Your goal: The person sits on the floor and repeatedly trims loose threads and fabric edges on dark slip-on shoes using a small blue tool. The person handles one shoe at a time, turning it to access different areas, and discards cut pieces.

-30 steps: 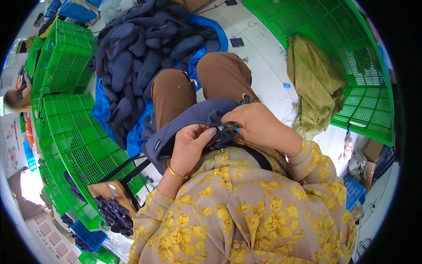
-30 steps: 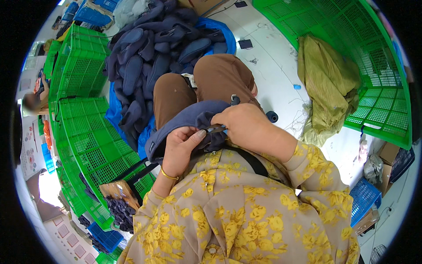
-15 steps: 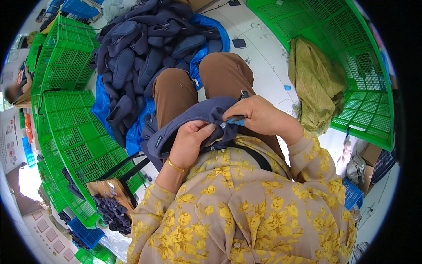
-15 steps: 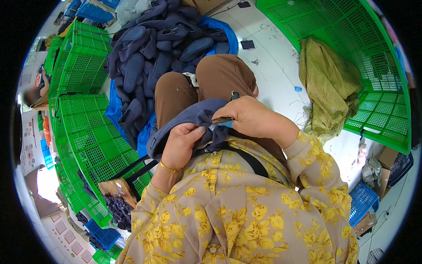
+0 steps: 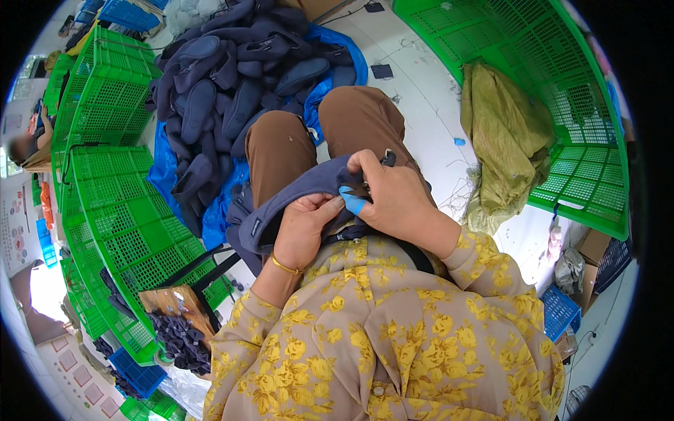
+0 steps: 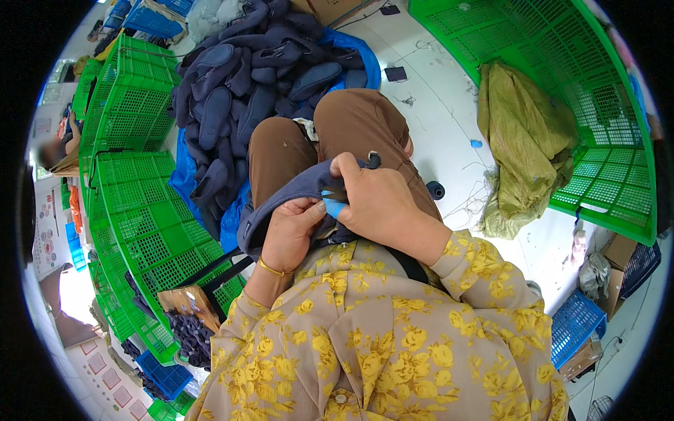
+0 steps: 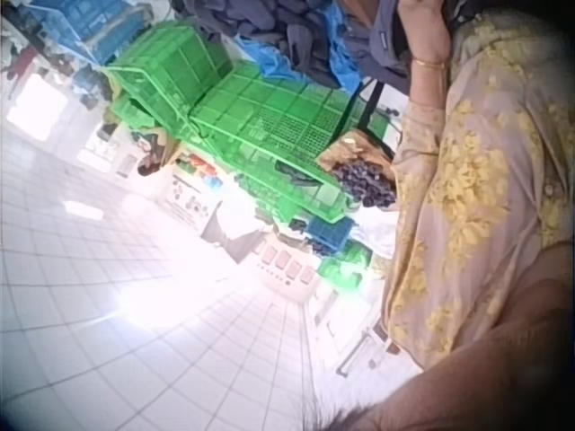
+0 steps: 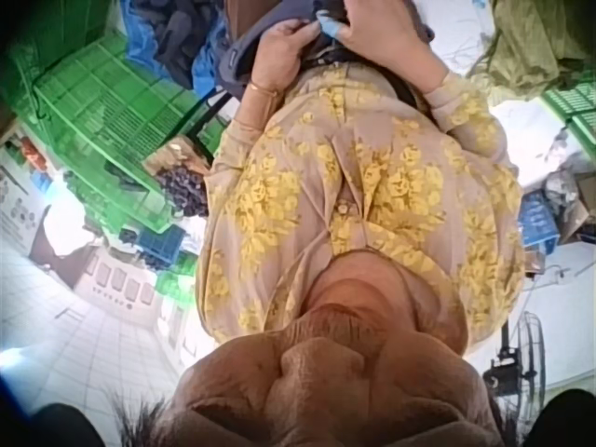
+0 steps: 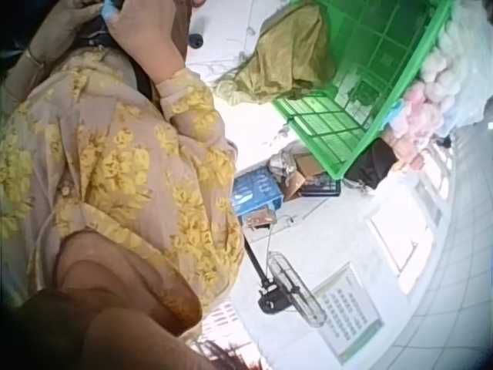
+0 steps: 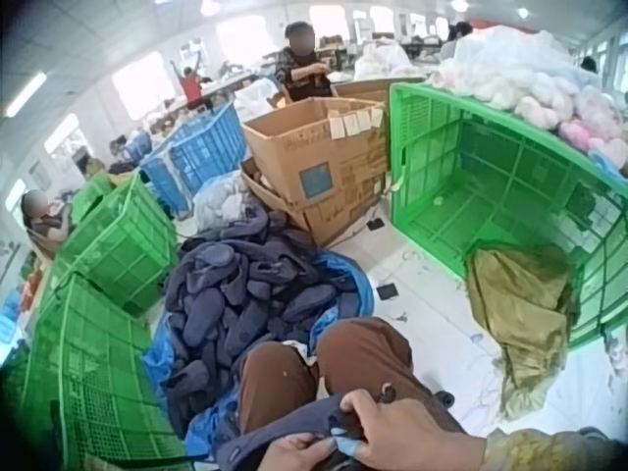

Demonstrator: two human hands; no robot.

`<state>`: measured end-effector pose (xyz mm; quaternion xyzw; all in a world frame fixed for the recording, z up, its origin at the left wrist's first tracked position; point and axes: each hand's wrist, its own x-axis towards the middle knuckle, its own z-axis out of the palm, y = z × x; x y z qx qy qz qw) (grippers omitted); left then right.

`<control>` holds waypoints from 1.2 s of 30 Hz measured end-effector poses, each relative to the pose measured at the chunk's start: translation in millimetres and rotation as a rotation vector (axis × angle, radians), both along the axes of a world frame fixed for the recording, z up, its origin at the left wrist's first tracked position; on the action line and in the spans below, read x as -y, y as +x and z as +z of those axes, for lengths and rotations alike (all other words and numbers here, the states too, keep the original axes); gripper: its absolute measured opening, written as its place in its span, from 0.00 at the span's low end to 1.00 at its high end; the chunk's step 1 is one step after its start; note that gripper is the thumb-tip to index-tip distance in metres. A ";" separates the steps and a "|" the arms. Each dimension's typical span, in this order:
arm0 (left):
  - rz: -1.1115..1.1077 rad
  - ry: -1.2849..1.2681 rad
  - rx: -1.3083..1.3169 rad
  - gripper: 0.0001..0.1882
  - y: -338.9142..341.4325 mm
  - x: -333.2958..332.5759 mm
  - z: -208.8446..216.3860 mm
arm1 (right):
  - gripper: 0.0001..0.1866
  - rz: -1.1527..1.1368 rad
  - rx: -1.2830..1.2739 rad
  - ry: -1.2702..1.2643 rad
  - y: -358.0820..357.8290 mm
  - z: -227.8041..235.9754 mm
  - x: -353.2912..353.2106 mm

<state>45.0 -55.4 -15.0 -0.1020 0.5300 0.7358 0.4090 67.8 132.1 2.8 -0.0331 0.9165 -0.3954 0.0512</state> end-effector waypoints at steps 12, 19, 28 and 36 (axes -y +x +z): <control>-0.016 -0.008 -0.025 0.07 0.7 4.1 -6.6 | 0.15 0.099 -0.214 -0.062 -11.2 23.8 -16.0; 0.075 0.090 -0.035 0.09 3.4 0.5 -3.5 | 0.09 0.409 -0.266 0.117 -14.9 20.0 -3.2; 0.065 -0.125 -0.557 0.06 15.7 1.7 -9.9 | 0.16 0.274 -0.555 -0.222 -19.2 29.3 19.8; -0.129 -0.414 -0.340 0.16 -1.9 -3.7 35.3 | 0.03 -0.058 0.196 -1.136 -30.2 72.5 7.7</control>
